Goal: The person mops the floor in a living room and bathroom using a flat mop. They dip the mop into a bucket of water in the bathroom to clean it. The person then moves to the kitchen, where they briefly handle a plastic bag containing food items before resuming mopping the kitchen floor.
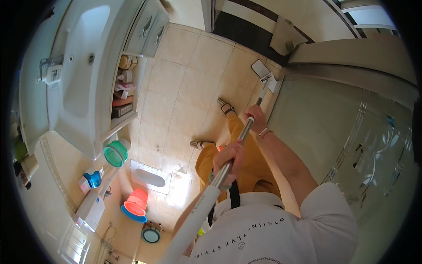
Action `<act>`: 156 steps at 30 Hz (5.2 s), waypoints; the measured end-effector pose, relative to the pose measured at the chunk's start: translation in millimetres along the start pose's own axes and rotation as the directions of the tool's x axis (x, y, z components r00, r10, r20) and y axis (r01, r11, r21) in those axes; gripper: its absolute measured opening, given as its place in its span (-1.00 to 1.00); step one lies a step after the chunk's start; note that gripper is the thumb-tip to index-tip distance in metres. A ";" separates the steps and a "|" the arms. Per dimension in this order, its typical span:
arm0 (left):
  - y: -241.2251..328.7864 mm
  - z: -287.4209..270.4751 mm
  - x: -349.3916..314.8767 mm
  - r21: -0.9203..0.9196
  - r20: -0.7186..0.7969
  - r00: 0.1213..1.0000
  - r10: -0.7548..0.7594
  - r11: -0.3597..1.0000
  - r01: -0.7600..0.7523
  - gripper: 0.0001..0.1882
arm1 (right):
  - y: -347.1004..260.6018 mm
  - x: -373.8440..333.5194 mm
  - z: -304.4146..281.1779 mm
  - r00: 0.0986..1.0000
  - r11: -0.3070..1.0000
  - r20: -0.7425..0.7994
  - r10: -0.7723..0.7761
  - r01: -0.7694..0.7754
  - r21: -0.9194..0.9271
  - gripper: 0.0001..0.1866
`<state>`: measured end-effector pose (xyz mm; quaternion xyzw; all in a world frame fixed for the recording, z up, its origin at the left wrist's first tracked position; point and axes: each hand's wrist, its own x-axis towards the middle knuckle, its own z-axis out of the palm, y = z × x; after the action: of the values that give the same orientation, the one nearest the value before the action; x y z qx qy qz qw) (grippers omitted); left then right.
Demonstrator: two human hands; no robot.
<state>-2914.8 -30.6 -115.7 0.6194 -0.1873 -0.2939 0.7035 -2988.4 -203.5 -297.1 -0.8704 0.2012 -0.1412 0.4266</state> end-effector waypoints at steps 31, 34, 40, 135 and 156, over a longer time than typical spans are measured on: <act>123.8 -252.2 -270.9 0.342 -0.327 0.938 0.117 0.940 0.002 -0.85 | -278.2 -113.8 269.8 0.431 0.884 0.807 -0.403 0.413 0.221 -0.80; 91.7 -226.2 -241.5 0.232 -0.261 0.957 0.128 0.971 -0.067 -0.84 | -225.4 -90.1 221.2 0.587 0.895 0.730 -0.350 0.439 0.076 -0.91; 18.4 -183.8 -163.0 0.094 -0.117 0.957 0.267 0.962 -0.257 -0.87 | -139.5 -37.7 165.4 0.745 0.924 0.635 -0.203 0.361 -0.129 -0.80; 103.2 -439.2 -438.0 0.205 -0.577 0.809 0.109 0.979 0.015 -0.82 | -376.5 -211.1 477.9 0.553 0.876 0.680 -0.482 0.330 0.353 -0.92; 84.7 -336.8 -595.4 0.024 -0.990 0.139 0.001 0.986 0.166 -0.67 | -426.3 -355.8 495.7 -0.222 0.804 0.896 -0.384 0.396 0.443 -0.94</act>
<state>-3138.9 615.2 -27.3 0.7131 0.3342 0.1573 0.5959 -2996.3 540.5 -278.2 -0.7087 -0.4520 0.4027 0.3622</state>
